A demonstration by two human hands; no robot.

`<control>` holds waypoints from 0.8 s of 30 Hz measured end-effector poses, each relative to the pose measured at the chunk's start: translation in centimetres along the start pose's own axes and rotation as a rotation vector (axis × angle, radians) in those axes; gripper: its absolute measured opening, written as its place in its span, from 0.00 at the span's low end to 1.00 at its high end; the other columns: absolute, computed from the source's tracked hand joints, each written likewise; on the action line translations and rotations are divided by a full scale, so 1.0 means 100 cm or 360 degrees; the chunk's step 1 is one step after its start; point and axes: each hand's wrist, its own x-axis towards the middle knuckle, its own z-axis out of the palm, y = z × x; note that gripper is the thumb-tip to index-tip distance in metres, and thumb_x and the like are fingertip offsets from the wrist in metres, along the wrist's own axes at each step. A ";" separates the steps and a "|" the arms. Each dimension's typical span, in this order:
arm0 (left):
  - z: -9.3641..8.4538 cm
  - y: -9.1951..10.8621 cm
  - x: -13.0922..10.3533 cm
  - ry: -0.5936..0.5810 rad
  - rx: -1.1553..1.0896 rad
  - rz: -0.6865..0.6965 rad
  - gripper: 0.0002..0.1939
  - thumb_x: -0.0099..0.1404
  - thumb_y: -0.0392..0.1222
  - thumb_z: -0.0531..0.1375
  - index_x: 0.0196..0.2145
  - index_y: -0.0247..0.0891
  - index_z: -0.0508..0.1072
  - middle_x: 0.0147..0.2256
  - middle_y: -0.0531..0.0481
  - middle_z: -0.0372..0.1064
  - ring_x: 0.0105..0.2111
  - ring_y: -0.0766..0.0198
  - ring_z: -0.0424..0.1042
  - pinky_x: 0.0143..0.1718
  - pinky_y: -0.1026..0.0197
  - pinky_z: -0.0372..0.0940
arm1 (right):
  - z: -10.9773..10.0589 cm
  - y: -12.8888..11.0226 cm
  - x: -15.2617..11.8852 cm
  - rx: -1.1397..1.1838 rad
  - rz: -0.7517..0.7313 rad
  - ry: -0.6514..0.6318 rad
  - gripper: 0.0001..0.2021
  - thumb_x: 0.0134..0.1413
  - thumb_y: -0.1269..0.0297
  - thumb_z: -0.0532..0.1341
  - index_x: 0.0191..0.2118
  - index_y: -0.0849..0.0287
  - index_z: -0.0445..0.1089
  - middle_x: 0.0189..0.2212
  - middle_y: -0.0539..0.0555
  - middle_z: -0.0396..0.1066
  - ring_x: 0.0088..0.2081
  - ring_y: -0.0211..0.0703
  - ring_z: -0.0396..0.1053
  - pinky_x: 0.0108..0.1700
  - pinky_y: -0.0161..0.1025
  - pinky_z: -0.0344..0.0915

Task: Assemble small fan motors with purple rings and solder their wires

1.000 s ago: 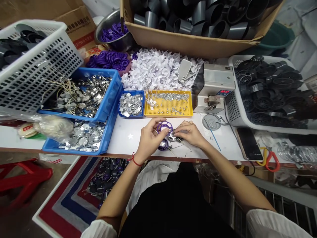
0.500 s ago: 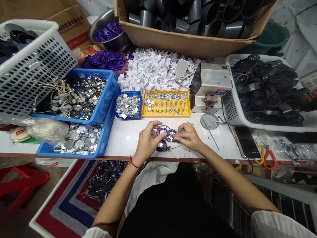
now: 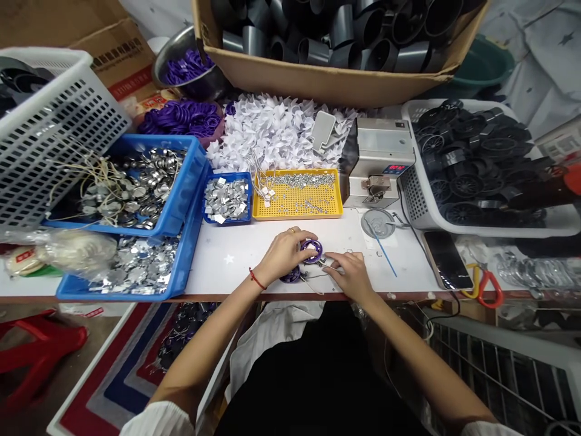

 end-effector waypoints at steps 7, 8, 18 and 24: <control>0.003 -0.004 -0.020 -0.0107 0.0301 0.0042 0.43 0.53 0.56 0.69 0.62 0.42 0.60 0.57 0.40 0.62 0.53 0.47 0.67 0.52 0.48 0.64 | -0.029 -0.018 -0.006 -0.0386 -0.0108 0.0065 0.28 0.58 0.48 0.60 0.58 0.61 0.63 0.36 0.56 0.75 0.39 0.49 0.69 0.42 0.44 0.56; 0.006 -0.002 -0.023 -0.0079 0.0335 0.0044 0.47 0.51 0.53 0.70 0.64 0.42 0.56 0.58 0.39 0.62 0.55 0.45 0.66 0.53 0.46 0.63 | -0.032 -0.024 0.000 -0.0429 -0.0061 0.0107 0.33 0.55 0.43 0.60 0.59 0.62 0.61 0.41 0.60 0.74 0.43 0.52 0.69 0.44 0.46 0.56; 0.032 -0.003 -0.030 0.0295 0.0198 -0.0041 0.29 0.59 0.32 0.61 0.57 0.43 0.58 0.47 0.49 0.74 0.45 0.58 0.75 0.64 0.44 0.52 | -0.004 -0.032 0.042 -0.0094 0.0004 -0.0089 0.26 0.59 0.46 0.58 0.57 0.55 0.64 0.41 0.59 0.72 0.41 0.53 0.69 0.39 0.47 0.63; 0.028 0.001 -0.033 0.0306 0.0279 -0.0062 0.19 0.62 0.34 0.59 0.50 0.42 0.64 0.43 0.52 0.75 0.39 0.59 0.77 0.69 0.38 0.33 | -0.009 -0.036 0.047 0.0092 0.0157 -0.0060 0.23 0.55 0.48 0.63 0.53 0.53 0.70 0.40 0.58 0.72 0.41 0.52 0.70 0.40 0.49 0.68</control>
